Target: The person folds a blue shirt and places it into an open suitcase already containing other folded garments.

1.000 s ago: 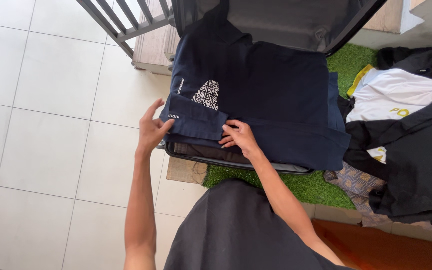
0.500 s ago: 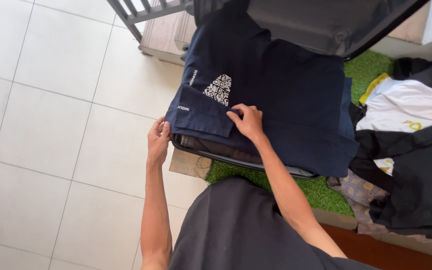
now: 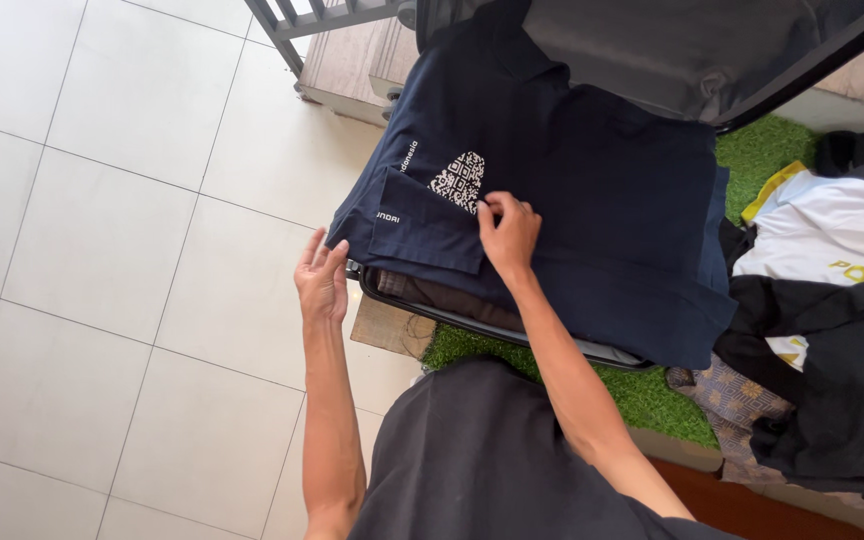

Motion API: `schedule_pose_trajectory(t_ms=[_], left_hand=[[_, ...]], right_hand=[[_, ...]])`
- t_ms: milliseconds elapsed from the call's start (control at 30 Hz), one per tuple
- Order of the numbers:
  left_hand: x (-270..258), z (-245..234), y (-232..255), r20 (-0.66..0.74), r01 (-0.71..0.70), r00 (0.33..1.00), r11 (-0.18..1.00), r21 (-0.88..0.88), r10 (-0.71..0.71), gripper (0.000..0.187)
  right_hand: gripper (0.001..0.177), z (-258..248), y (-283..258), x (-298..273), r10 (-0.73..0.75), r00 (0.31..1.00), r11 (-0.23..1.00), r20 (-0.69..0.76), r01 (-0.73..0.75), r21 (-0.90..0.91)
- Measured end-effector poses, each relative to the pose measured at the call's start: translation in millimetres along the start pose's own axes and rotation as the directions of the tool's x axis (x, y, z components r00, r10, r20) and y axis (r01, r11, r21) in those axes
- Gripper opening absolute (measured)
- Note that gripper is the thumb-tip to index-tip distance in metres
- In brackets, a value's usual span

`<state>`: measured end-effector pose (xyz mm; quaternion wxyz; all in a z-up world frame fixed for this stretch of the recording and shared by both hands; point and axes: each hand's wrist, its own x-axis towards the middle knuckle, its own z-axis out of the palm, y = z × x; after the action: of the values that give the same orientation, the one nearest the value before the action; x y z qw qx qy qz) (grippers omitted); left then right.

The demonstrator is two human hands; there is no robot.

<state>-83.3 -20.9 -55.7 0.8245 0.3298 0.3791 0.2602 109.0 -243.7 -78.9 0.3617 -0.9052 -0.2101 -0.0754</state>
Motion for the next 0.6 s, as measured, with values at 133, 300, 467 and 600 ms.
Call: schedule_pose_trajectory(t_ms=[133,300,467,600], left_hand=[[6.9,-5.0,-8.3,0.110,0.099,0.990,0.992,-0.073,-0.091,0.039],[14.1,-15.6,-24.2,0.170,-0.055,0.984,0.998,0.031,0.049,0.034],[1.2,8.9,-9.1,0.172,0.016,0.985,0.986,-0.164,0.013,0.042],[-10.1,26.3,5.7,0.173,-0.059,0.982,0.994,-0.097,0.075,0.059]], right_hand=[[0.019,20.5,-34.0,19.7,-0.024,0.995,0.946,0.093,-0.008,0.324],[0.026,44.2,-70.2,40.8,-0.214,0.963,0.943,0.160,0.161,0.293],[0.029,63.7,-79.7,53.9,-0.169,0.948,0.968,0.268,0.108,0.228],[0.021,76.4,-75.6,57.1,-0.103,0.956,0.980,0.276,0.050,0.191]])
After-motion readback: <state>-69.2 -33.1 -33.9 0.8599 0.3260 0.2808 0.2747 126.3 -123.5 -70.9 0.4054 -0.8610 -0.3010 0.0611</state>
